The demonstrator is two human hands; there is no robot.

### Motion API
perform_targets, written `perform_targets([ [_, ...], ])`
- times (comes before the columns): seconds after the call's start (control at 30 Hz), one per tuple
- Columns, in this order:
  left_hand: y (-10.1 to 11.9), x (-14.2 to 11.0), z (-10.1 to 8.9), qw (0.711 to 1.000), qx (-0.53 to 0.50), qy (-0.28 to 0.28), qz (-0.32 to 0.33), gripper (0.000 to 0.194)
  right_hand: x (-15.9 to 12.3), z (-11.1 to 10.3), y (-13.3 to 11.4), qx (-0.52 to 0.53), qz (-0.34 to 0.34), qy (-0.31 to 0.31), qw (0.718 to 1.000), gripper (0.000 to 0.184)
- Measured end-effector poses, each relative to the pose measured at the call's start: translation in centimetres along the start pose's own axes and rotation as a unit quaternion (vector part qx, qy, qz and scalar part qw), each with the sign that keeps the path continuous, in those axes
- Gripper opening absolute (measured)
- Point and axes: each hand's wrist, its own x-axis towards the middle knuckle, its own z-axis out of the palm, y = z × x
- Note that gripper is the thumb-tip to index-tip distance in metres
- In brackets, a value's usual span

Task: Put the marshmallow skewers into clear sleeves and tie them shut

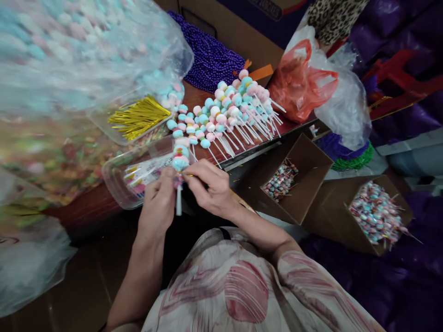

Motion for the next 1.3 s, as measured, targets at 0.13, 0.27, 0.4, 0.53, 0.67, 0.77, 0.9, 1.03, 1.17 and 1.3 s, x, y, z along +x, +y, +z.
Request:
perform_targets([
  [0.13,-0.2,-1.1,2.5,0.996,0.07,-0.013,0.057,0.014,-2.8,-1.5,0.0,0.094,0.135,0.022,0.986,0.025],
  [0.27,-1.2,-0.1,4.1,0.971,0.156,-0.117,0.139,0.024,-6.1,-3.3,2.0,0.158,0.283,0.061,0.944,0.022],
  [0.4,-1.2,2.2,0.9,0.946,0.255,-0.065,0.188,0.012,-8.2,-7.1,6.2,0.265,0.354,0.255,0.86,0.028],
  [0.53,-0.7,5.1,-4.5,0.851,0.504,0.052,0.142,0.029,-8.4,-12.2,10.7,0.244,0.379,0.399,0.798,0.025],
  [0.67,-1.0,6.7,-6.9,0.821,0.558,0.061,0.104,0.022,-7.2,-12.2,11.8,0.192,0.365,0.389,0.824,0.011],
  [0.77,-1.3,7.3,-6.9,0.849,0.516,0.072,0.087,0.014,-5.8,-8.3,9.8,0.209,0.329,0.331,0.86,0.021],
  [0.9,-1.3,7.6,-6.9,0.886,0.434,0.099,0.126,0.01,-4.6,-3.3,6.7,0.181,0.296,0.219,0.912,0.021],
  [1.03,-1.0,7.4,-6.6,0.95,0.24,0.147,0.137,0.006,-3.8,-0.6,4.9,0.105,0.249,0.089,0.959,0.022],
  [1.17,-0.4,6.8,-5.1,0.983,0.008,0.164,0.086,0.014,-2.4,2.2,3.8,0.125,0.233,0.006,0.965,0.021],
  [1.3,0.0,6.3,-3.1,0.973,-0.165,0.158,0.038,0.019,-0.9,5.5,3.0,0.135,0.222,-0.012,0.965,0.031],
])
